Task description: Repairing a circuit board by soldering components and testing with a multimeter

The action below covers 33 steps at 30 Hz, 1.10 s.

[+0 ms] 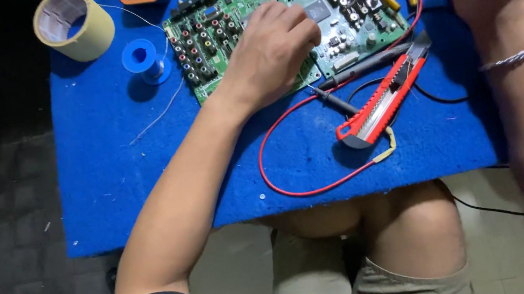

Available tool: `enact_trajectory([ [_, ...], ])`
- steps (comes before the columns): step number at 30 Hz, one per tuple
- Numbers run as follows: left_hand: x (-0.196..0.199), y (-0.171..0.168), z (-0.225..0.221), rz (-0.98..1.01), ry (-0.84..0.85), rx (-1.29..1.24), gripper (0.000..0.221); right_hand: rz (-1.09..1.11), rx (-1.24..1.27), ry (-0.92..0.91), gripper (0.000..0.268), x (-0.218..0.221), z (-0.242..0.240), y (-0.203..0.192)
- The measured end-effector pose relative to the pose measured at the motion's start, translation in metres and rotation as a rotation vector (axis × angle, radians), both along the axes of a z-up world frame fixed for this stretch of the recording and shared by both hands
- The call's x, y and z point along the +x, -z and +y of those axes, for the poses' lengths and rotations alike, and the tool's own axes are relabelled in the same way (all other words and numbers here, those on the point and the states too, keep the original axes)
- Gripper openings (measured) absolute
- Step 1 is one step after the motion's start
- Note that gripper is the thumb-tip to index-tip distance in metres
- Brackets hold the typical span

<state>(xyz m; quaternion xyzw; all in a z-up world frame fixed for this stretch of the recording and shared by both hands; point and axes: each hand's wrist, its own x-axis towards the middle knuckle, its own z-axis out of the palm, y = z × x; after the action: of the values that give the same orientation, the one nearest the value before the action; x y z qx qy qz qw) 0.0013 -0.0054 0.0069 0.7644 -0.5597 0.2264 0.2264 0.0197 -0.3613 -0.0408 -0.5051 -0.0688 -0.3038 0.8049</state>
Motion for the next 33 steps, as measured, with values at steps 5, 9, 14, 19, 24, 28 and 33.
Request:
enact_trajectory([
  [5, 0.003, 0.002, 0.002, 0.059, -0.007, 0.038, 0.01, 0.009, -0.221, -0.162, 0.031, -0.01, -0.013, 0.013],
  [9, 0.005, 0.003, 0.001, 0.004, -0.002, 0.028, 0.01, 0.231, 0.037, 0.003, 0.008, -0.027, 0.008, 0.0],
  [14, 0.007, 0.007, 0.0, -0.096, -0.022, 0.018, 0.015, -0.355, -1.178, 0.158, 0.027, -0.034, 0.002, 0.013],
  [19, 0.004, 0.007, -0.002, -0.162, -0.06, 0.032, 0.015, -0.268, -0.96, 0.118, 0.024, -0.025, 0.002, 0.025],
  [24, 0.004, 0.008, -0.003, -0.221, -0.077, 0.057, 0.013, -0.408, -1.243, 0.189, 0.026, -0.034, 0.008, 0.01],
  [28, 0.004, 0.008, -0.003, -0.241, -0.093, 0.091, 0.014, 0.157, -0.469, -0.044, 0.007, -0.037, 0.032, -0.004],
  [33, 0.004, 0.008, -0.003, -0.225, -0.09, 0.088, 0.015, 0.168, -0.468, -0.029, 0.02, -0.039, 0.042, -0.011],
])
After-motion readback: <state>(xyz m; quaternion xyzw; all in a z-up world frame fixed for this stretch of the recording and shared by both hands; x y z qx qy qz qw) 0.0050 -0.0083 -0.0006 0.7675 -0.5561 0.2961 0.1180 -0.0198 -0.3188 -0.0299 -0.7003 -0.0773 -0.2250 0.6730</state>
